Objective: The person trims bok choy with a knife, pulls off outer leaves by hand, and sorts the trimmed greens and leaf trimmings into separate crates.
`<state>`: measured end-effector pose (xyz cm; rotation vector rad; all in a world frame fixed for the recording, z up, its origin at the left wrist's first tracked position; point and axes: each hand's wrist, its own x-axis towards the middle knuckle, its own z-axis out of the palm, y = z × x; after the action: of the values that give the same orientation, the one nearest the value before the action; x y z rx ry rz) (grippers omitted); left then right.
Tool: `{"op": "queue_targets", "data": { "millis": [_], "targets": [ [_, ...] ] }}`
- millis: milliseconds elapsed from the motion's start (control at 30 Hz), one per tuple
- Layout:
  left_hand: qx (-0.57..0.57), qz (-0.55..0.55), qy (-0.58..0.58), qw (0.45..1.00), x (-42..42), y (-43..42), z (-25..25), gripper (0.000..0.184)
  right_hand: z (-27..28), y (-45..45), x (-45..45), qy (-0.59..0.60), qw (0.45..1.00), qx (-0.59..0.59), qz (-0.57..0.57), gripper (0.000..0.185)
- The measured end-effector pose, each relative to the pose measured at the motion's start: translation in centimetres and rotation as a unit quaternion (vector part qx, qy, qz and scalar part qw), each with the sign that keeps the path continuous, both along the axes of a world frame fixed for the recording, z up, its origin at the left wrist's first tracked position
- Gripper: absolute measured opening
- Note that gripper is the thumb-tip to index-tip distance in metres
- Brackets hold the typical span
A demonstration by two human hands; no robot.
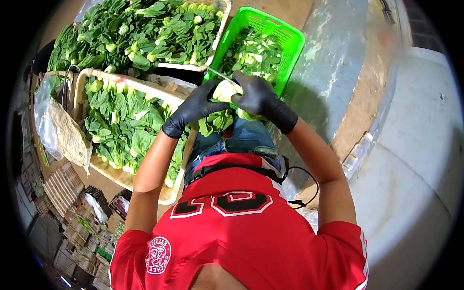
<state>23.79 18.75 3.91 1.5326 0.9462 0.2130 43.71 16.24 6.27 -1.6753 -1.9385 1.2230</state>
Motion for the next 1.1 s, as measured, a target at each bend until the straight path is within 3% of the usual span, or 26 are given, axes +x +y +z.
{"op": "queue_targets", "data": {
  "millis": [133, 200, 233, 333, 433, 467, 567, 633, 700, 733, 767, 800, 833, 900, 933, 967, 1000, 1033, 1100],
  "targets": [
    [-0.017, -0.007, 0.019, 1.000, 0.6, 0.0, 0.7, 0.069, -2.2, -0.6, 1.4, -0.006, 0.995, 0.099, 0.008, 0.030],
    [-0.108, 0.004, -0.046, 0.993, -0.2, 0.0, -0.9, 0.070, -3.9, -1.2, 2.9, 0.022, 0.983, 0.183, -0.005, 0.029],
    [-0.153, 0.010, -0.079, 0.985, -0.6, 0.1, -1.2, 0.070, -4.1, -1.0, 4.4, 0.070, 0.995, 0.063, -0.023, 0.028],
    [-0.166, 0.069, -0.097, 0.979, -1.5, -0.3, -0.7, 0.071, -3.6, -1.3, 5.7, -0.104, 0.976, 0.175, -0.076, 0.023],
    [-0.169, 0.090, -0.105, 0.976, -1.2, 0.2, -0.7, 0.070, -3.1, -2.4, 4.6, -0.170, 0.969, 0.176, -0.035, 0.025],
    [-0.177, 0.097, -0.109, 0.973, -0.9, 0.1, -0.3, 0.069, -2.5, -2.7, 3.8, -0.197, 0.953, 0.232, 0.010, 0.025],
    [-0.174, 0.091, -0.131, 0.972, -0.6, -0.4, -0.6, 0.062, -1.3, -2.2, 2.0, -0.150, 0.962, 0.225, 0.017, 0.027],
    [-0.157, 0.091, -0.134, 0.974, -0.5, -0.8, 0.1, 0.061, -3.5, -2.3, 2.4, -0.105, 0.976, 0.191, 0.002, 0.023],
    [-0.197, 0.130, -0.184, 0.954, -0.8, -2.1, -1.5, 0.066, -10.9, -3.3, 4.6, -0.022, 0.987, 0.158, -0.022, 0.019],
    [-0.185, 0.163, -0.163, 0.955, -1.5, -2.9, -1.8, 0.071, -12.8, -3.6, 5.8, 0.074, 0.995, 0.072, -0.016, 0.019],
    [-0.175, 0.206, -0.135, 0.953, -1.7, -3.1, -0.7, 0.074, -18.0, -5.0, 9.0, -0.035, 0.998, -0.042, -0.005, 0.021],
    [-0.166, 0.214, -0.186, 0.945, -2.8, -2.2, -0.6, 0.073, -15.2, -4.9, 7.8, -0.051, 0.976, -0.176, -0.115, 0.026],
    [-0.104, 0.232, -0.175, 0.951, -4.3, -0.6, -1.2, 0.062, -15.2, -5.5, 8.6, 0.007, 0.953, -0.256, -0.162, 0.029],
    [-0.081, 0.386, -0.265, 0.880, -8.3, 2.5, -2.1, 0.042, -14.0, -6.7, 8.5, 0.048, 0.935, -0.272, -0.223, 0.029],
    [-0.216, 0.459, -0.397, 0.765, -10.1, 5.6, -1.9, 0.041, -13.4, -6.9, 8.4, 0.033, 0.935, -0.275, -0.223, 0.028],
    [-0.062, 0.517, -0.285, 0.805, -13.3, 6.4, -2.6, 0.039, -13.3, -6.9, 8.1, 0.035, 0.934, -0.272, -0.229, 0.027],
    [0.107, 0.557, -0.147, 0.810, -15.5, 6.7, -1.4, 0.037, -13.3, -6.8, 7.9, 0.037, 0.933, -0.269, -0.236, 0.025],
    [0.208, 0.602, -0.109, 0.763, -18.6, 6.9, -3.3, 0.028, -13.2, -6.8, 7.8, 0.038, 0.932, -0.266, -0.242, 0.024],
    [0.284, 0.599, 0.083, 0.744, -26.1, 4.8, -6.9, 0.024, -13.0, -6.5, 7.4, 0.028, 0.945, -0.237, -0.222, 0.023]
  ]
}}
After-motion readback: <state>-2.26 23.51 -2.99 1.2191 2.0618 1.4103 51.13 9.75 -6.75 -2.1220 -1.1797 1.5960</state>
